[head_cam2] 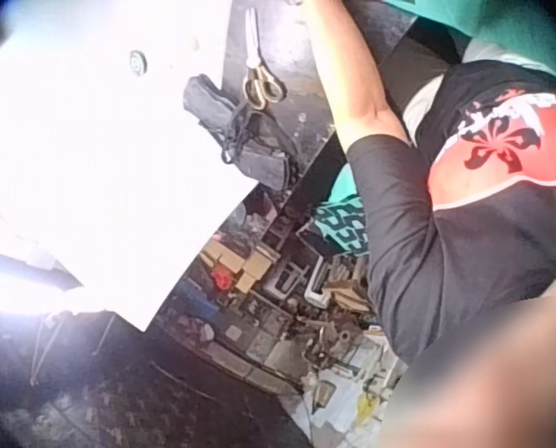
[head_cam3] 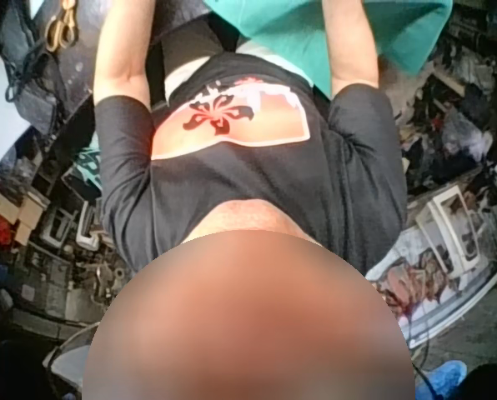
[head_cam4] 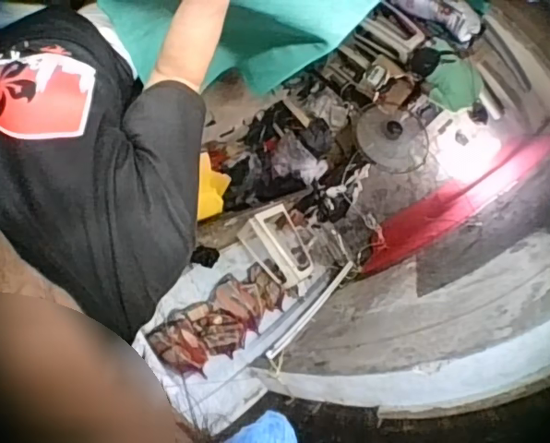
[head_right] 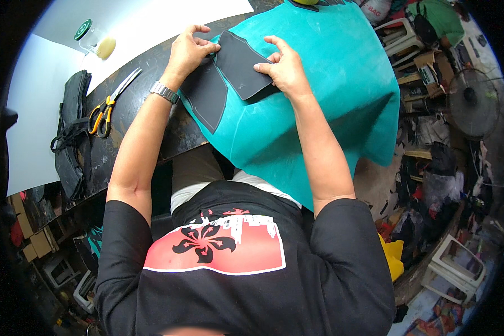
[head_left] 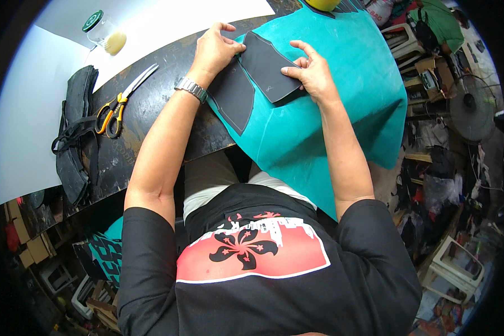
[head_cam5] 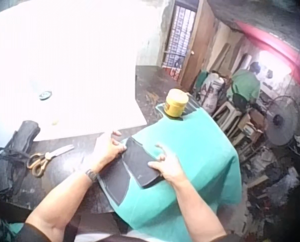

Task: The person arranges multiple black fabric pieces on a large green sheet on a workbench. They pick up, position, and smooth the pieces, occasionally lifting the green sheet to adjust placement. The person also handles a small ring-like object and continues to organize the black pieces into a pattern.

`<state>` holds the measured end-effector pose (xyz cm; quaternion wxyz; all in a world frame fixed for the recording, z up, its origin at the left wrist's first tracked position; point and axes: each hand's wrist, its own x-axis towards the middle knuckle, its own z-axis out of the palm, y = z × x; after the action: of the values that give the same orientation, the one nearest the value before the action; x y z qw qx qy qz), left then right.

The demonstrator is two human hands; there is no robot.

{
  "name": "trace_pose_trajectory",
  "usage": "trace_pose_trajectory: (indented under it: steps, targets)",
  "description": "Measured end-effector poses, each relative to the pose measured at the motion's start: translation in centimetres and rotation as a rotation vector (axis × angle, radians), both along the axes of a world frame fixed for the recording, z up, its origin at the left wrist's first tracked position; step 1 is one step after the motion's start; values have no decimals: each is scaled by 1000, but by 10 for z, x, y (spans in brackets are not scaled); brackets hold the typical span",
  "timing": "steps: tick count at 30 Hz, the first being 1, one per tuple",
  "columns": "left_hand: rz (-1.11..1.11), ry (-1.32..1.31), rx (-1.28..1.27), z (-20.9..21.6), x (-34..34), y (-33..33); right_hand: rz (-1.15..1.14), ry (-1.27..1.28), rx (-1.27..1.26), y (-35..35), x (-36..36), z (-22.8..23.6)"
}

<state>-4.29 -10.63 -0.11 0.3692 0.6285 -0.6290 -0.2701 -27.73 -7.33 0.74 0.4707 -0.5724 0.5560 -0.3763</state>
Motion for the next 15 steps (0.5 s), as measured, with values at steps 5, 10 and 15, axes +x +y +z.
trace_pose_trajectory:
  steps: [5,10,15]
  targets:
    - [0,-15,33,-3,-1,-3,-5,2,-1,0,0,0]
    - [-25,-66,21,-6,-3,-5,9,-17,-2,0,-1,-3]
    - [-98,-249,-210,-12,-5,-1,8,16,9,-2,-3,-3]
